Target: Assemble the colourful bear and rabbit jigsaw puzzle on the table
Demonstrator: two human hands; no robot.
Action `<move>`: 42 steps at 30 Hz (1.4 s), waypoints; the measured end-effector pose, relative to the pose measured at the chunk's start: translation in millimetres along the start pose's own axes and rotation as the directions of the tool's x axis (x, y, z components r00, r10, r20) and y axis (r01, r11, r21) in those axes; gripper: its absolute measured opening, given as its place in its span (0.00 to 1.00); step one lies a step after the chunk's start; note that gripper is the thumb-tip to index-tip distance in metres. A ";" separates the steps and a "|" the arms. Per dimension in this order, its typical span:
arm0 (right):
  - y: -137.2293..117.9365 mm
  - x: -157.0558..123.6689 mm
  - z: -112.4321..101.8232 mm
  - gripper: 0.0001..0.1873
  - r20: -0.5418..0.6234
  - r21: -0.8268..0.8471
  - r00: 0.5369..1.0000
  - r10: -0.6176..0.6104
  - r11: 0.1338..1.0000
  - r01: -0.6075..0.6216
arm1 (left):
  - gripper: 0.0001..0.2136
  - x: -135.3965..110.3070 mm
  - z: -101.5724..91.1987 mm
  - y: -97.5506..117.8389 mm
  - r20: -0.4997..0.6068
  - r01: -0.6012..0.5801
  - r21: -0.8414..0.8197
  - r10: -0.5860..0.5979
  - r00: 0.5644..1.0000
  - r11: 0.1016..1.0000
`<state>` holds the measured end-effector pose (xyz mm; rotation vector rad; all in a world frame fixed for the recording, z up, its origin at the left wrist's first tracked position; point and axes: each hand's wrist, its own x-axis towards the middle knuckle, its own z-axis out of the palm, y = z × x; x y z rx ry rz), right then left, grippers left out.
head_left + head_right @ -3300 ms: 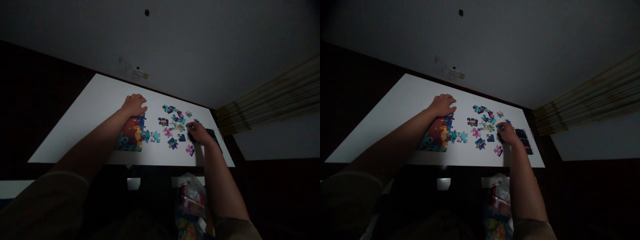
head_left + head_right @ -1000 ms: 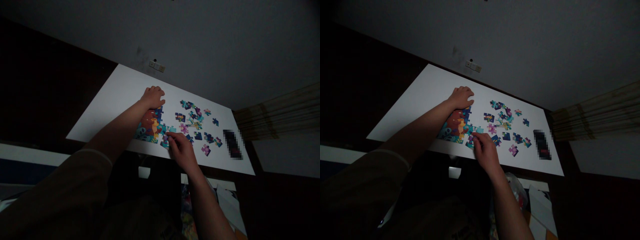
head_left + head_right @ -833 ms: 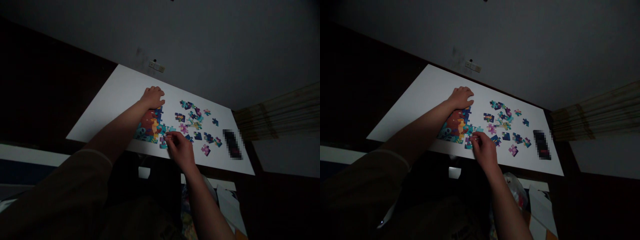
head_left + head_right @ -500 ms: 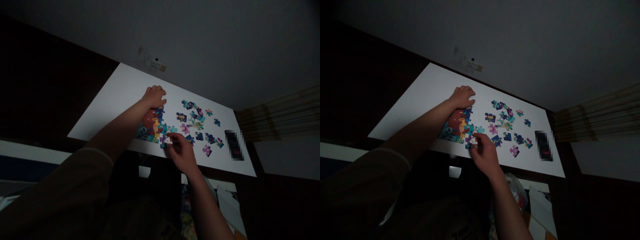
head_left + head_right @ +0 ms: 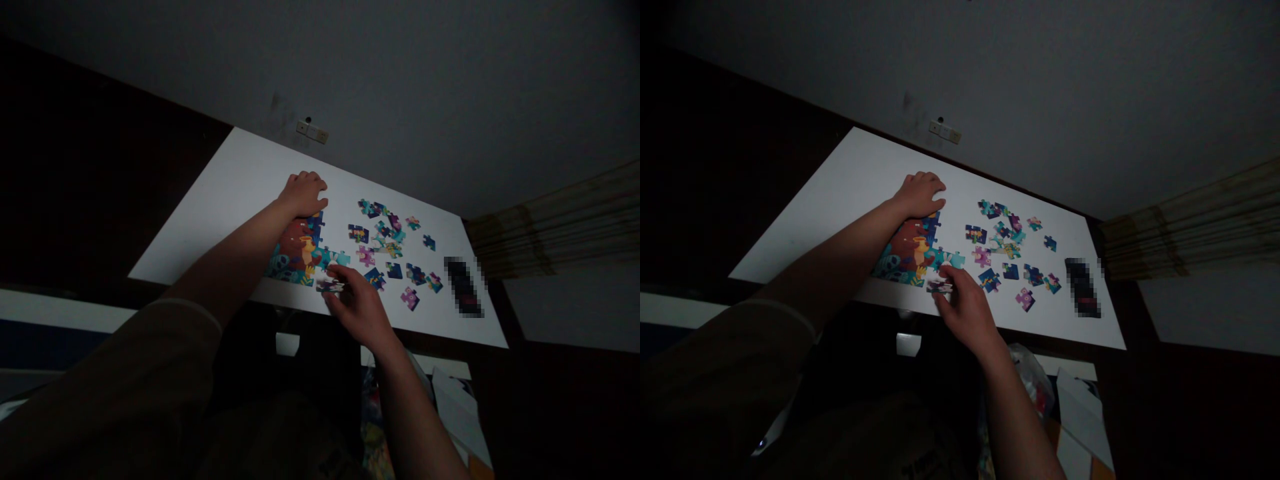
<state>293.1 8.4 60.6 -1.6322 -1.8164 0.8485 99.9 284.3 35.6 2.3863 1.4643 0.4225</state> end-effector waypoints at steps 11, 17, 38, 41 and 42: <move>13.0 -3.2 -14.2 0.21 -0.065 -0.032 0.996 0.061 0.997 -0.063 | 0.28 0.2 -0.7 0.2 0.005 0.003 -0.011 -0.003 1.000 1.000; 29.4 -8.4 -25.1 0.21 -0.095 0.021 0.993 0.077 0.997 -0.075 | 0.28 0.6 -0.7 -0.1 0.010 0.010 -0.005 -0.010 1.000 1.000; 28.5 -0.4 -0.2 0.18 -0.345 -0.007 0.935 0.079 0.996 -0.087 | 0.28 1.2 0.8 -1.5 0.006 0.008 -0.010 -0.008 1.000 1.000; 30.3 -0.2 -2.1 0.17 -0.363 -0.036 0.929 0.078 0.995 -0.098 | 0.29 1.5 0.6 -0.8 0.008 0.006 -0.003 -0.006 1.000 1.000; 29.9 0.6 -2.7 0.18 -0.358 -0.042 0.931 0.076 0.994 -0.097 | 0.29 1.6 0.6 -0.6 0.008 0.005 0.001 -0.005 1.000 1.000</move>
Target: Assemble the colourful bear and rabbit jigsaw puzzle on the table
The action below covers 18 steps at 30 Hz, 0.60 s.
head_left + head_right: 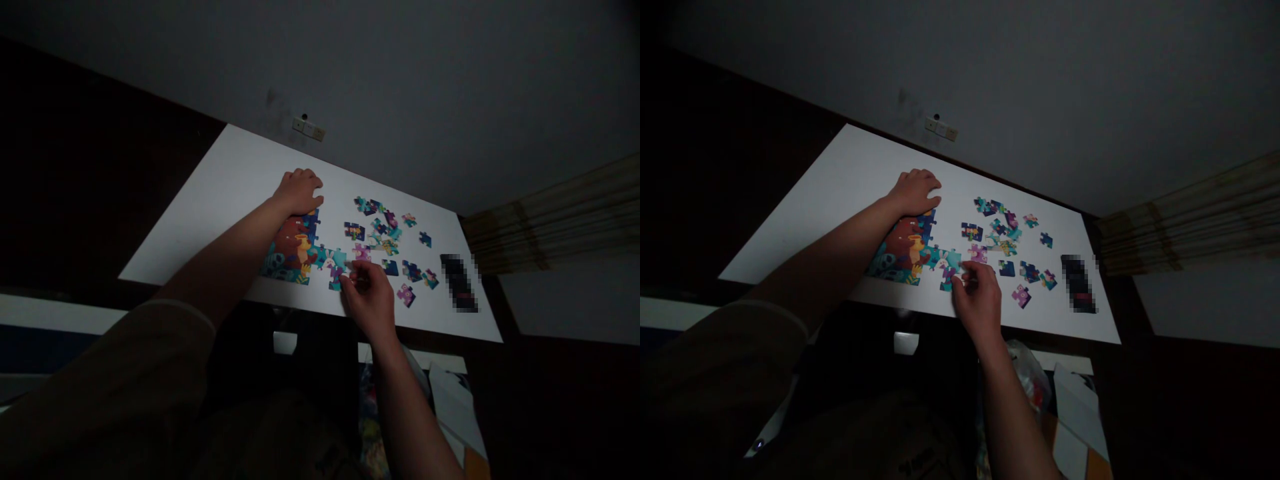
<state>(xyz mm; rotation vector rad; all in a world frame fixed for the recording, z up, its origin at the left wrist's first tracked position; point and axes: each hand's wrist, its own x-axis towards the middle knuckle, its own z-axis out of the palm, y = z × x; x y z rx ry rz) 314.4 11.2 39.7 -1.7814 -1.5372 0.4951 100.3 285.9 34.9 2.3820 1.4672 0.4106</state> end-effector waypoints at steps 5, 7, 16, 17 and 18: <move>-3.2 7.2 -3.2 0.18 0.063 0.012 0.998 0.016 1.000 -0.017 | 0.28 0.3 0.2 -0.7 -0.003 -0.001 -0.010 0.001 1.000 1.000; -3.9 9.7 -5.1 0.17 0.092 0.016 0.995 0.034 0.999 -0.035 | 0.28 0.6 0.7 -1.6 -0.002 0.000 -0.013 0.000 1.000 1.000; -1.3 14.5 -8.4 0.13 0.137 -0.130 0.990 -0.009 0.991 0.027 | 0.29 0.7 0.7 -1.1 -0.004 -0.009 -0.004 0.009 1.000 1.000; -0.2 13.4 -8.0 0.13 0.133 -0.132 0.991 -0.030 0.990 0.048 | 0.29 0.9 0.6 -1.0 -0.001 -0.006 -0.002 0.006 1.000 1.000; 0.7 11.7 -7.5 0.13 0.126 -0.132 0.990 -0.057 0.988 0.074 | 0.29 1.2 0.6 -1.0 0.002 -0.005 0.002 0.005 1.000 1.000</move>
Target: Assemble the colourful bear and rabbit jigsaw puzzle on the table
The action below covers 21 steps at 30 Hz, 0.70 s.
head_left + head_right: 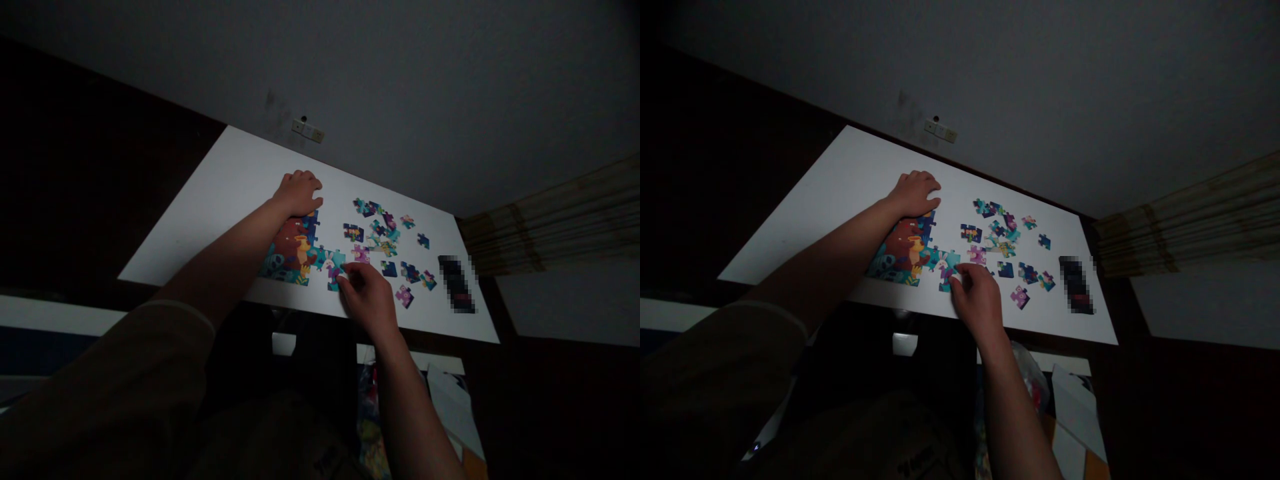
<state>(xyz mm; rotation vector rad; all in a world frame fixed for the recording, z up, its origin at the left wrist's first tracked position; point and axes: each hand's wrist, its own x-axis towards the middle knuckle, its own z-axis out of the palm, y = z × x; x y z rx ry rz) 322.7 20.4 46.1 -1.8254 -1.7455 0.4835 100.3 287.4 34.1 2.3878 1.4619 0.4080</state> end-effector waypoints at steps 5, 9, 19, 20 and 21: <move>-2.1 -16.5 8.2 0.16 -0.048 -0.038 0.984 -0.170 0.985 0.168 | 0.29 1.5 0.9 -0.8 0.001 -0.001 0.020 0.001 1.000 1.000; -5.0 -24.5 13.3 0.18 -0.013 -0.113 0.973 -0.231 0.967 0.228 | 0.30 1.5 1.5 -2.1 -0.003 0.000 0.028 0.000 1.000 1.000; 50.5 31.0 -46.3 0.18 -0.144 -0.288 0.984 -0.102 0.956 0.057 | 0.30 3.7 0.9 -4.0 -0.002 -0.007 0.073 0.007 1.000 0.997; 59.3 42.4 -51.3 0.18 -0.140 -0.306 0.986 -0.092 0.951 0.045 | 0.30 3.5 0.8 -3.8 -0.004 -0.006 0.074 0.007 1.000 0.997; 67.4 54.5 -55.0 0.18 -0.123 -0.324 0.989 -0.079 0.945 0.036 | 0.30 3.2 0.7 -3.7 -0.007 -0.006 0.075 0.006 1.000 0.997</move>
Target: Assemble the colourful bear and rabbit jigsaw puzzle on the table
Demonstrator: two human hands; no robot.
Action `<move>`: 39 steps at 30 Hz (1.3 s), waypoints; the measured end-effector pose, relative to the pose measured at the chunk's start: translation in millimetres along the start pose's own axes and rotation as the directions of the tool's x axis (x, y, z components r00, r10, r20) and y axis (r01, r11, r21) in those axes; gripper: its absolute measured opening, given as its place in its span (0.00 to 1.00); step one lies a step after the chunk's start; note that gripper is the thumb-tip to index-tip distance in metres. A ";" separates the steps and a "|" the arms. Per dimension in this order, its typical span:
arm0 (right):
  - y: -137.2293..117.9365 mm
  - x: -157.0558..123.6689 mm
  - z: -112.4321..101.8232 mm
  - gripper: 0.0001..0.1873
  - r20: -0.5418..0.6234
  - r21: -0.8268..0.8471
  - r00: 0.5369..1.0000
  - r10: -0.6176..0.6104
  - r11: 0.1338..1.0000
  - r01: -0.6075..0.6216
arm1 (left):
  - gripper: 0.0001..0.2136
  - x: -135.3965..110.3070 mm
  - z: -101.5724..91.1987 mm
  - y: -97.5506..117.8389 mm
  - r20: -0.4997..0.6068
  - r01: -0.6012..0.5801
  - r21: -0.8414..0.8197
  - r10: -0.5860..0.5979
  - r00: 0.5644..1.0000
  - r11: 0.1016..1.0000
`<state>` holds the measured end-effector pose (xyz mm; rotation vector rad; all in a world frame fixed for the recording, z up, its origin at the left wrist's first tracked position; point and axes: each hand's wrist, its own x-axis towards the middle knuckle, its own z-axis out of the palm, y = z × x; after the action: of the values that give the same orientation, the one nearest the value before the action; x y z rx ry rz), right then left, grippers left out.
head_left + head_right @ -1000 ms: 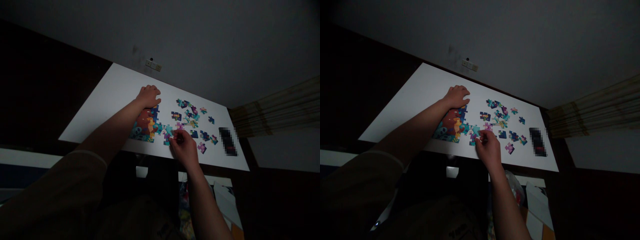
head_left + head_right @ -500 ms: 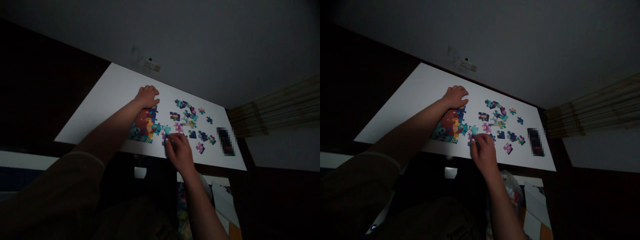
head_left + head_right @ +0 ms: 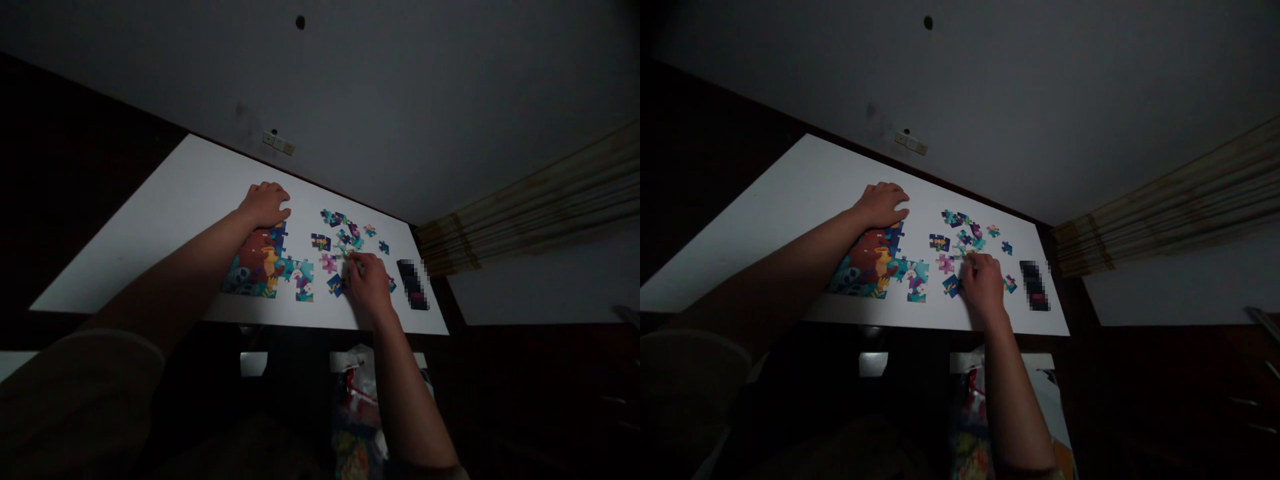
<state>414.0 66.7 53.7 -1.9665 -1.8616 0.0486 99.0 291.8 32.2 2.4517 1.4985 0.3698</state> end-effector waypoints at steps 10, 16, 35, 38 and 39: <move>27.2 98.0 26.1 0.21 0.076 -0.140 0.994 0.079 0.988 -0.068 | 0.28 -3.9 -0.3 1.7 -0.023 0.005 -0.022 -0.005 1.000 1.000; 20.1 125.8 24.7 0.14 0.282 -0.091 0.952 0.122 0.991 -0.100 | 0.26 -6.6 2.2 3.0 -0.055 -0.010 0.003 0.010 0.998 1.000; 22.4 115.5 14.0 0.19 0.304 0.224 0.944 0.126 0.954 -0.200 | 0.27 -8.7 -1.8 2.4 -0.045 -0.013 -0.006 0.012 0.999 1.000; 31.4 111.5 7.1 0.15 0.227 0.249 0.959 0.168 0.942 -0.224 | 0.27 -7.4 -1.1 2.2 -0.040 -0.015 -0.005 0.015 0.999 1.000; 34.9 109.4 3.9 0.14 0.189 0.245 0.966 0.178 0.944 -0.222 | 0.27 -7.1 -1.1 2.2 -0.040 -0.014 -0.004 0.014 0.999 1.000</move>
<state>456.5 172.6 67.6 -2.0028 -1.6422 0.5091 97.3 284.5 33.4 2.4666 1.4954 0.4263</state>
